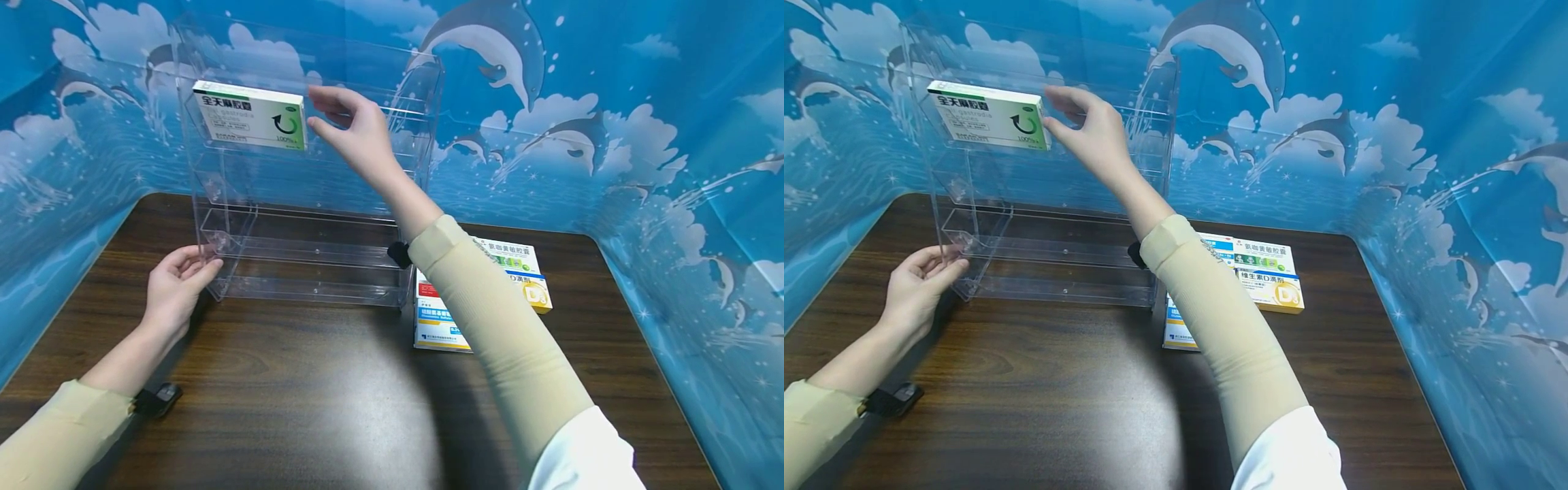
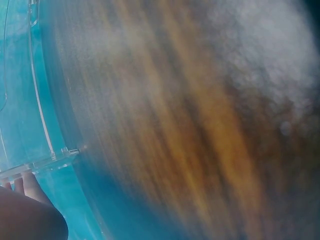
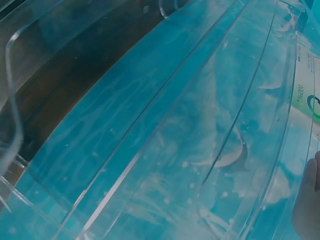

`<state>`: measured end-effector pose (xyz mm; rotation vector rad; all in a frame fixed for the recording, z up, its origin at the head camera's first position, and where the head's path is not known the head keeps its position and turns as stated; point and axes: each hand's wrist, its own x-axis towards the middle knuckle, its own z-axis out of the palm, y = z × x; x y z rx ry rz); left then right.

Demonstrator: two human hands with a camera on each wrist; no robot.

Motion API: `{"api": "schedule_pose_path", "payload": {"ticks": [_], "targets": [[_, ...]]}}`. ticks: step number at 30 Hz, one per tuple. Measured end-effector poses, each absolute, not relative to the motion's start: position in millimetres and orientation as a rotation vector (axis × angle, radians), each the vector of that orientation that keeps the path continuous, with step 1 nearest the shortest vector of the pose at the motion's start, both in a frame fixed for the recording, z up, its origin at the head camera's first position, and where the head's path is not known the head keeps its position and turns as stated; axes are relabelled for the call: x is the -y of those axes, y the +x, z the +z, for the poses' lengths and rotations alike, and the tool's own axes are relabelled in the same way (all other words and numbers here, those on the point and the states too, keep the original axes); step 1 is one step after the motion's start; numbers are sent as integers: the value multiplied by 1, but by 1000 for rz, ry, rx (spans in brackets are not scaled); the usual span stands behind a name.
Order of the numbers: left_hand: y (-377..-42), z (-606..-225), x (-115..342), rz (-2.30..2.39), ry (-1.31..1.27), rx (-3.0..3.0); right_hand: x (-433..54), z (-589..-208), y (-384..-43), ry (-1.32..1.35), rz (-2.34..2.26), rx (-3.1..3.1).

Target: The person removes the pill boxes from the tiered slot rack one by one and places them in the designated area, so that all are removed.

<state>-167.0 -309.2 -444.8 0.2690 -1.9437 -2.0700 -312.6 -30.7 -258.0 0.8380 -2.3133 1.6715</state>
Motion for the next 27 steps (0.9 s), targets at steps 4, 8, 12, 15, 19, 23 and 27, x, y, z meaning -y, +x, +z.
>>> {"api": "schedule_pose_path", "payload": {"ticks": [4, 8, 12, 15, 19, 23, 27], "targets": [[-167, -444, 309, -2071, 268, 1942, 37, -256, -313, 803, 1649, 2343], [-167, -445, 309, -2078, 278, 1933, 41, -254, -312, 791, 1605, 2371], [-169, -447, 310, -2057, 287, 1958, 45, -255, -311, 790, 1527, 2393], [-169, -447, 310, -2044, 288, 1969, 48, -256, -311, 782, 1499, 2395], [-168, -447, 309, -2050, 288, 1958, 49, -256, -310, 778, 1499, 2380], [-168, -446, 310, -2067, 290, 1948, 50, -255, -310, 782, 1458, 2395], [-167, -446, 310, -2070, 287, 1944, 50, -254, -309, 788, 1381, 2438]]}}
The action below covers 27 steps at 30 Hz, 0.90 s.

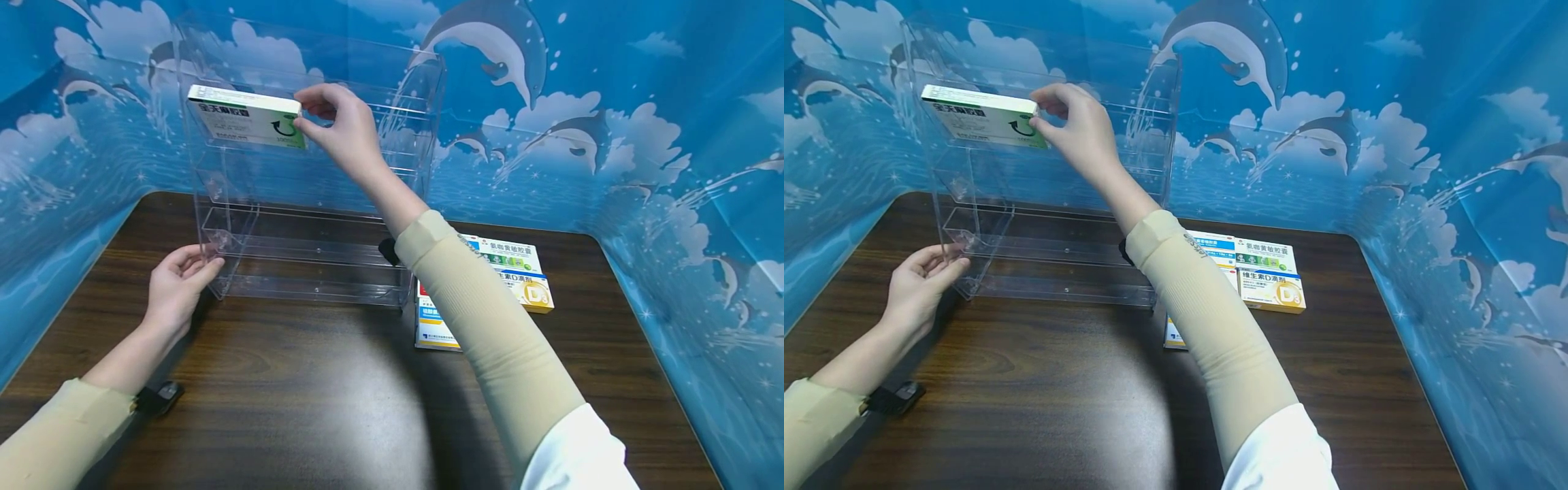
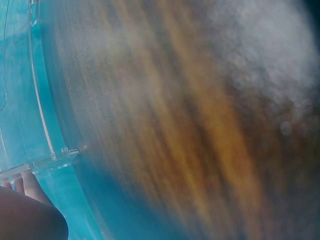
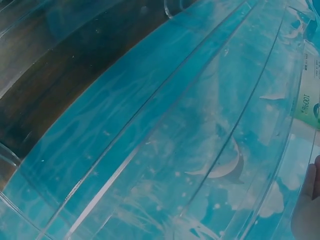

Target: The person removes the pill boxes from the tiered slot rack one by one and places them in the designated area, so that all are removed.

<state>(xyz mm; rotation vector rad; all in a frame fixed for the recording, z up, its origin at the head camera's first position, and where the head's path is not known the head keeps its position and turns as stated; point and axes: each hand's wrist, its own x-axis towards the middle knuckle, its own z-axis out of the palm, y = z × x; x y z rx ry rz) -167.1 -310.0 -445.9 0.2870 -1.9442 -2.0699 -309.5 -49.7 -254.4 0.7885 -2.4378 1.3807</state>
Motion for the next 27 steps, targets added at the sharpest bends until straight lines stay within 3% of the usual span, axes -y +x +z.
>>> {"api": "schedule_pose_path", "payload": {"ticks": [27], "targets": [[-167, -445, 309, -2006, 303, 2001, 36, -252, -315, 774, 1470, 2316]]}}
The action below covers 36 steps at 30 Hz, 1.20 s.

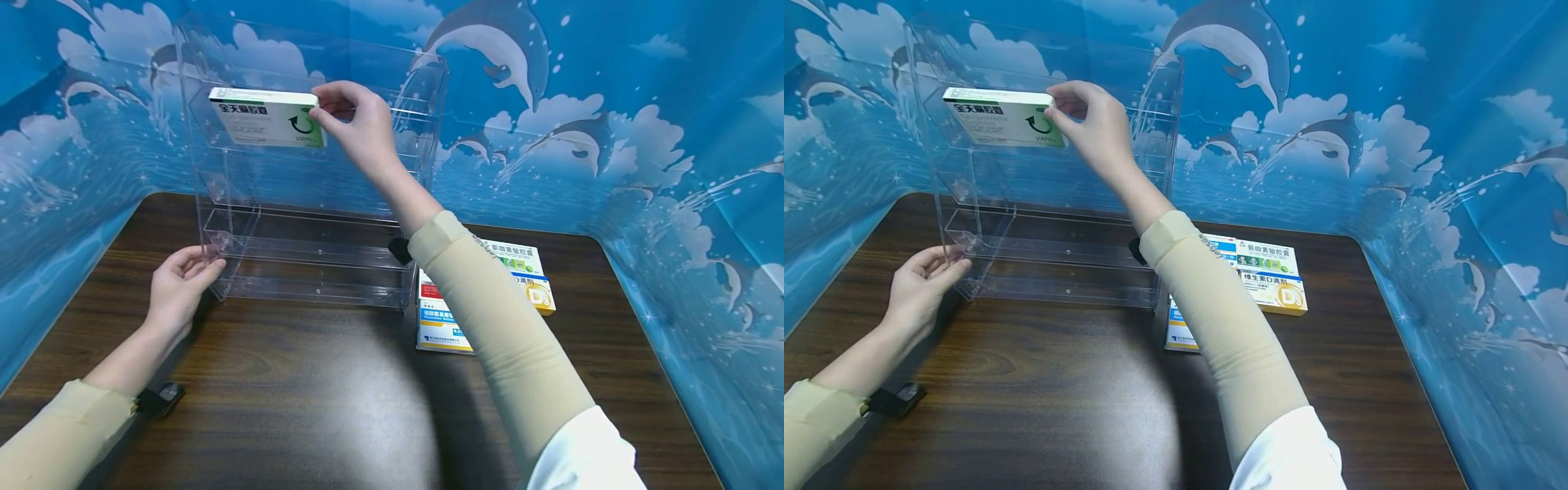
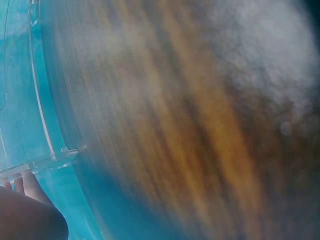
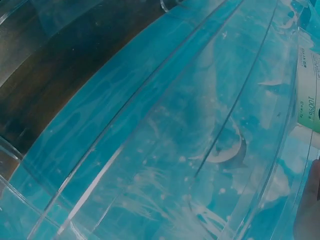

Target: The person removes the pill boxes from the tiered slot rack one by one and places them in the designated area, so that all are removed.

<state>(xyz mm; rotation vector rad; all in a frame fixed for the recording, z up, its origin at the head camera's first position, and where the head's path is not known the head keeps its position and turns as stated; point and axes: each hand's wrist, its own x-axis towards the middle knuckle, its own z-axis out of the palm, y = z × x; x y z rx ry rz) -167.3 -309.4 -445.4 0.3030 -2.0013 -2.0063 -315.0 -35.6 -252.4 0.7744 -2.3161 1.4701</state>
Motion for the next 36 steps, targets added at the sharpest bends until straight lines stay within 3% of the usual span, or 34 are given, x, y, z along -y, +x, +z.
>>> {"api": "schedule_pose_path", "payload": {"ticks": [36], "targets": [[-167, -446, 310, -2032, 290, 1990, -7, -239, -303, 692, 1800, 2141]]}}
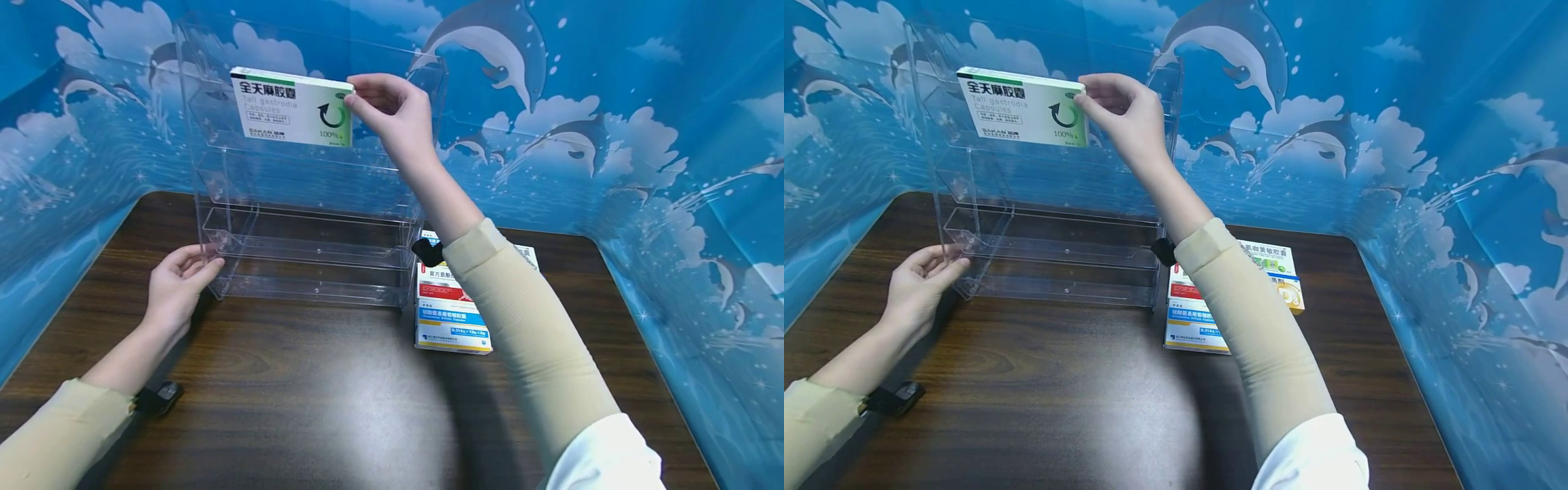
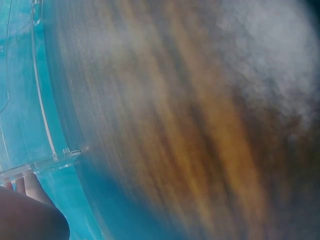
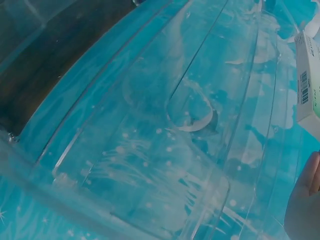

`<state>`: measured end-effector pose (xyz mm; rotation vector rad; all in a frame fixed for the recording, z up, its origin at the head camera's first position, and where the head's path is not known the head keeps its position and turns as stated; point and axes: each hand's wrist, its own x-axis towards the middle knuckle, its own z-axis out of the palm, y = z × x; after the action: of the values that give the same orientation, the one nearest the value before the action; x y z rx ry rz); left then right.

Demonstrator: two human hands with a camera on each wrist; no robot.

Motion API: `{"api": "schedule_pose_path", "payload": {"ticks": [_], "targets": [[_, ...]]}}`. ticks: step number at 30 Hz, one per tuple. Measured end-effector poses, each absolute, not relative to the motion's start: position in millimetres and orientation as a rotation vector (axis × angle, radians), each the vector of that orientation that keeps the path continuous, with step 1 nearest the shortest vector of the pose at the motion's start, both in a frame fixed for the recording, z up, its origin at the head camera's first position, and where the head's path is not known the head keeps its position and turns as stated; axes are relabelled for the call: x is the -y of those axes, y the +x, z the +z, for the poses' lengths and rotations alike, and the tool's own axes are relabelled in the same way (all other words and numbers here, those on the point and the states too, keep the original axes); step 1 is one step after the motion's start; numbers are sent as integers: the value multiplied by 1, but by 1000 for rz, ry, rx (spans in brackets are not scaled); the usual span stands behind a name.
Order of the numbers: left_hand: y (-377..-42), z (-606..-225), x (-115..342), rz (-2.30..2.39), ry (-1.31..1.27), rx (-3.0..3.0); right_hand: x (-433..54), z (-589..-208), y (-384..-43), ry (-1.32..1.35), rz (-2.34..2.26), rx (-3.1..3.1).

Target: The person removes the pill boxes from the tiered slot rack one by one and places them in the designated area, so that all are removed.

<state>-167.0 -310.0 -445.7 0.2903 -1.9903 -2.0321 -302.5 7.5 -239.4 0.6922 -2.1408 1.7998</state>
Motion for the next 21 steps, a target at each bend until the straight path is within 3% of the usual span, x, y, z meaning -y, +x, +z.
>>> {"api": "schedule_pose_path", "payload": {"ticks": [21], "targets": [[-167, -446, 310, -2064, 277, 1955, -59, -262, -267, 601, 1896, 2216]]}}
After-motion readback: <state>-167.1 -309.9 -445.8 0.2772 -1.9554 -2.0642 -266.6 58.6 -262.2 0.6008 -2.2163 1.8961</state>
